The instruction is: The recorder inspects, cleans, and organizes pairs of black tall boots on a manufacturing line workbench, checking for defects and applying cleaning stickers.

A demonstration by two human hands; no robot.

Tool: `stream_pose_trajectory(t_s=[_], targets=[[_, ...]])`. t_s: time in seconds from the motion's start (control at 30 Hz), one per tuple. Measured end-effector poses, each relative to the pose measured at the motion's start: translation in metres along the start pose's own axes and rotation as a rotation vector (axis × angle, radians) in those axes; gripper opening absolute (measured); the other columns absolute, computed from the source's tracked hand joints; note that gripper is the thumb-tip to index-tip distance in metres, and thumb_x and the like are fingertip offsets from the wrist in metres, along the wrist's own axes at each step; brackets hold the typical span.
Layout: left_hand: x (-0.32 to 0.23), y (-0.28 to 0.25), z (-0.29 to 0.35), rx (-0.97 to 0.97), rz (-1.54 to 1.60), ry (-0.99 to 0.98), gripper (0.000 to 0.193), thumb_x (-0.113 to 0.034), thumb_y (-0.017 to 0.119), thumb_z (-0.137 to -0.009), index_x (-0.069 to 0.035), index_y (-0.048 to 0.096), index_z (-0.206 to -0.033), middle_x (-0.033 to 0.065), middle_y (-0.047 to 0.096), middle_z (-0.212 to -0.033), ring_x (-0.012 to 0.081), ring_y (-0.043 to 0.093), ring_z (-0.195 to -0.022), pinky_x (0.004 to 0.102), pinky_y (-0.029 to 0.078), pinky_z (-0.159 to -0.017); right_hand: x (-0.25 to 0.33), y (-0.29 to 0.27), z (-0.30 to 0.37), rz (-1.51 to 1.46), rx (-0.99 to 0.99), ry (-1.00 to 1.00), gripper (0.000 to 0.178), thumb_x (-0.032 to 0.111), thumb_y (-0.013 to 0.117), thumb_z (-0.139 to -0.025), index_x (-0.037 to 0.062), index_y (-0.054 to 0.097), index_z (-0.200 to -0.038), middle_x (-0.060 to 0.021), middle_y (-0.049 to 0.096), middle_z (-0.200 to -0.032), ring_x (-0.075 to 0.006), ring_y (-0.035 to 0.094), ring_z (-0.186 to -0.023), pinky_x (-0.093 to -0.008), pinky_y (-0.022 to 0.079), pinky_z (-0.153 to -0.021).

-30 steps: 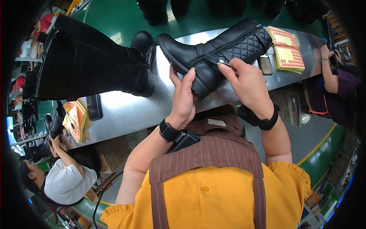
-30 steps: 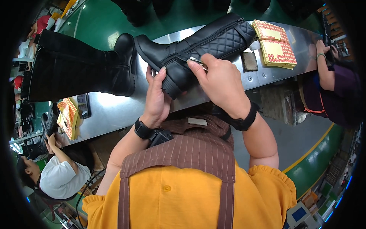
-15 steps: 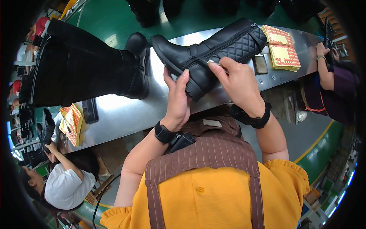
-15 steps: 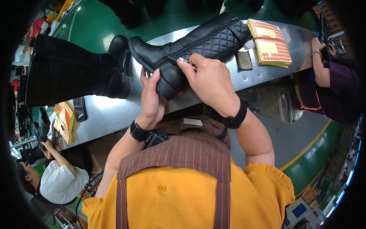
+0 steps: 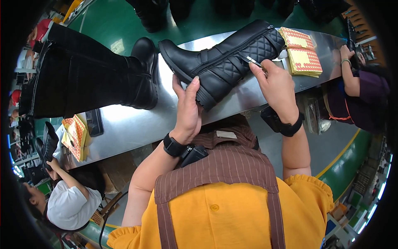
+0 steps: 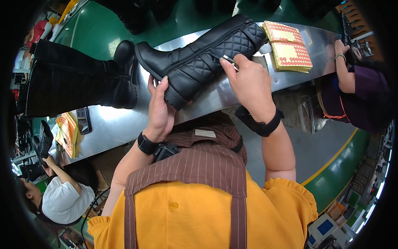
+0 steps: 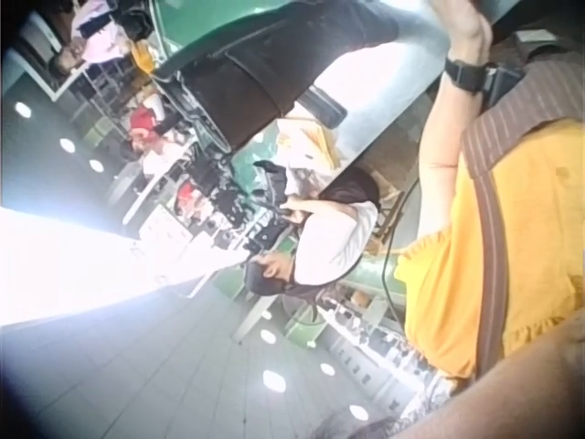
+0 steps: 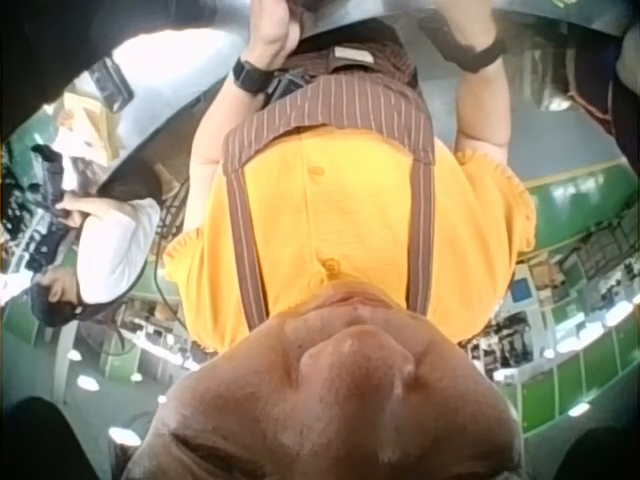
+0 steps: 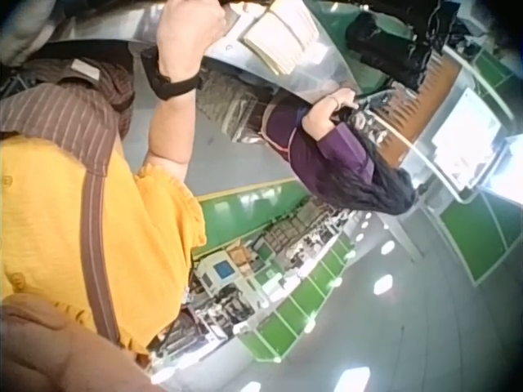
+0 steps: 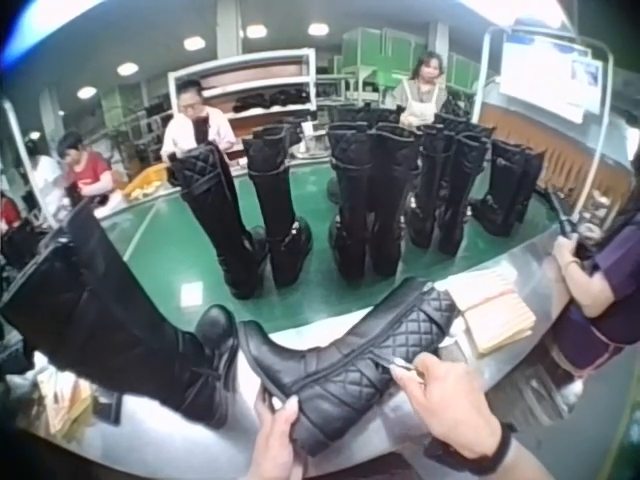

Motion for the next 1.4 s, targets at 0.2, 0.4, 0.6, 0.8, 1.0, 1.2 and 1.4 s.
stream_pose_trajectory(t_s=[0.2, 0.4, 0.6, 0.8, 1.0, 1.2, 1.4], targets=[[-0.001, 0.001, 0.002, -0.018, -0.008, -0.02, 0.075, -0.035, 0.052, -0.098, -0.019, 0.001, -0.151, 0.0153, 0.042, -0.139, 0.0292, 0.06, -0.113, 0.0431, 0.059, -0.073, 0.007, 0.001, -0.001, -0.016, -0.002, -0.042, 0.044, 0.042, 0.058, -0.094, 0.0005, 0.063, -0.08, -0.0218, 0.063, -0.067, -0.0432, 0.063, -0.071, -0.0495, 0.048, -0.064], [-0.004, 0.006, 0.003, 0.011, 0.012, -0.005, 0.075, -0.035, 0.051, -0.098, -0.019, 0.001, -0.151, 0.015, 0.043, -0.138, 0.0287, 0.06, -0.113, 0.0425, 0.06, -0.073, 0.007, 0.004, -0.004, -0.01, 0.034, -0.05, 0.044, 0.04, 0.059, -0.093, 0.0004, 0.062, -0.077, -0.0213, 0.062, -0.064, -0.0425, 0.063, -0.069, -0.0493, 0.048, -0.064], [-0.004, 0.005, 0.003, 0.001, -0.006, -0.005, 0.074, -0.034, 0.051, -0.098, -0.018, 0.001, -0.151, 0.015, 0.043, -0.138, 0.0288, 0.06, -0.112, 0.0428, 0.06, -0.073, 0.011, 0.005, -0.004, 0.02, -0.029, -0.1, 0.042, 0.039, 0.059, -0.093, 0.0015, 0.062, -0.076, -0.0205, 0.061, -0.062, -0.0416, 0.062, -0.066, -0.0483, 0.048, -0.062], [-0.003, 0.005, 0.003, 0.021, 0.005, -0.011, 0.075, -0.034, 0.051, -0.098, -0.019, 0.001, -0.151, 0.0157, 0.043, -0.137, 0.0297, 0.06, -0.113, 0.0442, 0.059, -0.074, -0.013, -0.015, -0.008, -0.04, -0.138, 0.013, 0.043, 0.041, 0.06, -0.094, 0.0015, 0.063, -0.079, -0.0208, 0.063, -0.065, -0.0418, 0.063, -0.067, -0.0468, 0.049, -0.061], [-0.001, 0.002, 0.002, 0.003, 0.001, 0.008, 0.075, -0.035, 0.051, -0.099, -0.019, 0.001, -0.151, 0.016, 0.042, -0.137, 0.0302, 0.059, -0.113, 0.0467, 0.059, -0.076, -0.011, -0.01, -0.011, 0.033, -0.068, -0.019, 0.044, 0.042, 0.059, -0.093, 0.0005, 0.066, -0.083, -0.021, 0.065, -0.068, -0.041, 0.065, -0.073, -0.0474, 0.05, -0.066], [-0.002, 0.0, -0.001, 0.022, -0.033, 0.033, 0.074, -0.034, 0.051, -0.099, -0.019, 0.001, -0.151, 0.0159, 0.042, -0.137, 0.03, 0.059, -0.113, 0.0467, 0.059, -0.077, -0.011, -0.001, -0.014, 0.078, -0.043, -0.014, 0.041, 0.04, 0.06, -0.093, 0.0012, 0.066, -0.084, -0.0214, 0.065, -0.068, -0.0409, 0.066, -0.073, -0.0472, 0.052, -0.067], [0.001, -0.003, -0.001, -0.004, -0.016, 0.017, 0.074, -0.034, 0.051, -0.099, -0.018, 0.001, -0.151, 0.0152, 0.043, -0.136, 0.0295, 0.06, -0.113, 0.0458, 0.059, -0.076, -0.007, -0.002, -0.013, 0.097, -0.085, -0.058, 0.039, 0.038, 0.061, -0.092, 0.0022, 0.064, -0.078, -0.0207, 0.065, -0.066, -0.0405, 0.066, -0.07, -0.0479, 0.051, -0.064]])
Point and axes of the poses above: each hand's wrist, its own z-axis away from the middle knuckle, its own y-axis out of the palm, x = y × z, the point moved 10 cm from there along -z, towards the middle knuckle
